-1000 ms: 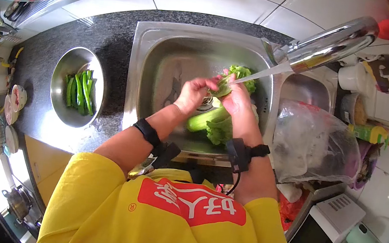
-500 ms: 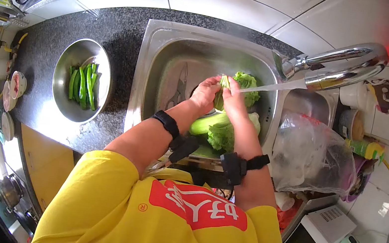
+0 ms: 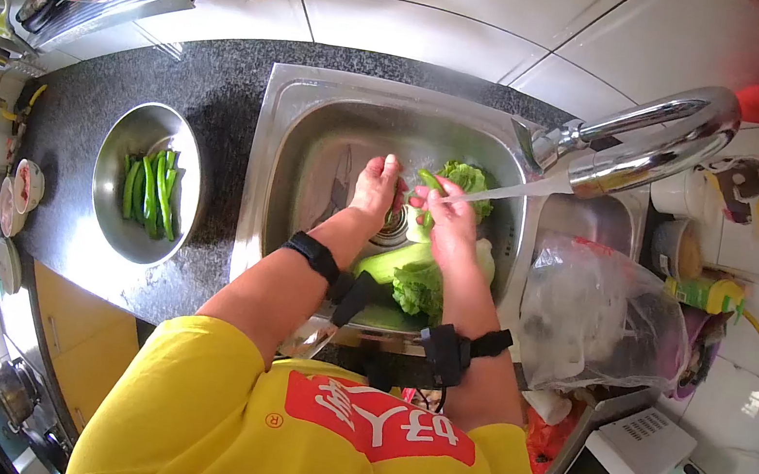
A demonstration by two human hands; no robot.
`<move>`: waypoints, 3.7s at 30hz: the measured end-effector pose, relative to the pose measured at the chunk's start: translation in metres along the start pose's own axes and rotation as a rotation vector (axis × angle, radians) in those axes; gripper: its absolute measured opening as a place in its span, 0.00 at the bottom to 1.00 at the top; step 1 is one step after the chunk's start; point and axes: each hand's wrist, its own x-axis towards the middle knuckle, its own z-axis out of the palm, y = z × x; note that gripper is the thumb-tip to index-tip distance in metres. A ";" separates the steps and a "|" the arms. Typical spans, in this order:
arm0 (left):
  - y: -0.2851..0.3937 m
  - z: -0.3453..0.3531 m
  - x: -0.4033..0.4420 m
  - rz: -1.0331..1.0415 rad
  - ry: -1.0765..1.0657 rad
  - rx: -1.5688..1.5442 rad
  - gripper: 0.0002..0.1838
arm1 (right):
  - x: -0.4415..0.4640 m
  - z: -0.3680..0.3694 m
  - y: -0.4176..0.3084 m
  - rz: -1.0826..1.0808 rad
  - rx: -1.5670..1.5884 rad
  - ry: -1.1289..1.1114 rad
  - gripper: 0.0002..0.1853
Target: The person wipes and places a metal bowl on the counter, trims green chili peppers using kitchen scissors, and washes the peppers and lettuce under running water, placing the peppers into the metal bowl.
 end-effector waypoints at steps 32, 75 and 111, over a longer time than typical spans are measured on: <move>-0.017 0.039 -0.004 -0.169 -0.304 -0.381 0.14 | 0.003 -0.037 0.011 -0.420 -0.501 -0.036 0.21; 0.150 -0.108 -0.152 0.831 0.297 1.251 0.14 | -0.009 0.095 0.123 -0.095 -1.691 -0.358 0.16; 0.204 -0.285 -0.144 0.046 0.289 1.230 0.16 | -0.097 -0.021 -0.026 0.322 0.728 -0.274 0.23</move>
